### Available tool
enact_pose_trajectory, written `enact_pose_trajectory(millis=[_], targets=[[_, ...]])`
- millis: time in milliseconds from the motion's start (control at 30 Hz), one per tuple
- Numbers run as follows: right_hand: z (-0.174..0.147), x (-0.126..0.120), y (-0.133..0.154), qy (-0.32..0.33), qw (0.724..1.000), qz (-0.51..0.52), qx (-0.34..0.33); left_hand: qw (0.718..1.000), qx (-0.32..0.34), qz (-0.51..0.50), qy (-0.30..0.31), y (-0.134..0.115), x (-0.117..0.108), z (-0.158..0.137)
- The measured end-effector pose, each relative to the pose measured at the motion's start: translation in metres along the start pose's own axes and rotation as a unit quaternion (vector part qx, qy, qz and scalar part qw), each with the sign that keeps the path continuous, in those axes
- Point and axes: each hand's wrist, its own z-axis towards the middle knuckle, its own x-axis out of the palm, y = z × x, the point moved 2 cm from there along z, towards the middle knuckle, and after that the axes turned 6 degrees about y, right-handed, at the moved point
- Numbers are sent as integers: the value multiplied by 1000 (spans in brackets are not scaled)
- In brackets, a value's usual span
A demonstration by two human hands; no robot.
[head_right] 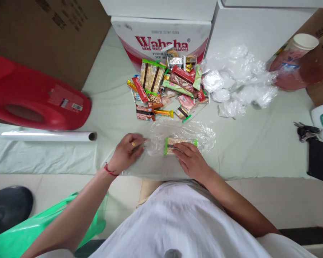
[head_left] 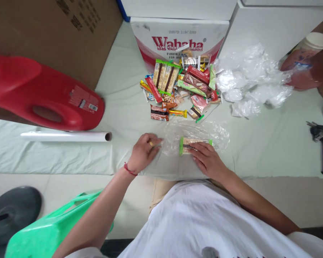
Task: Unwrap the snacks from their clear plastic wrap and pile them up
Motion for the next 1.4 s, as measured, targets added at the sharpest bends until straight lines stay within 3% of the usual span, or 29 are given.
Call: enact_pose_trajectory(millis=[133, 300, 467, 567, 633, 767, 867, 1000, 1067, 1133, 1200, 1267, 1400], targets=[[-1, 1, -1, -18, 1000, 8, -2, 993, 98, 32, 58, -10, 13, 7], [-3, 5, -4, -9, 1000, 21, 4, 992, 114, -14, 49, -3, 5, 10], [-4, 5, -4, -22, 1000, 16, -2, 996, 71, -41, 26, 15, -19, -13], [-3, 4, -4, -20, 1000, 20, 2, 999, 1, -12, -52, 22, -26, -28], [-2, 4, -4, -11, 1000, 22, 9, 997, -23, -1, -77, 19, -22, -34], [-2, 4, -4, -12, 1000, 24, 12, 999, -2, 31, -37, -4, 4, -31], [-2, 5, -4, -15, 1000, 24, 8, 997, 11, 36, -62, -16, 18, -23], [-3, 5, -4, -8, 1000, 24, 6, 997, 2, -10, -74, -5, 12, -24], [-4, 5, -4, -10, 1000, 22, 4, 997, -40, -7, -72, 6, 2, -33], [-5, 5, -4, -12, 1000, 19, 4, 986, -103, 25, -131, 9, -11, -45], [-4, 5, -3, -12, 1000, 19, 8, 965, -136, 61, -217, -6, -20, -53], [-2, 5, -2, -8, 1000, 18, 12, 964, -91, 61, -244, -38, -17, -49], [0, -1, 4, -1, 1000, 10, 12, 991, 94, -14, -96, -106, 26, -10]])
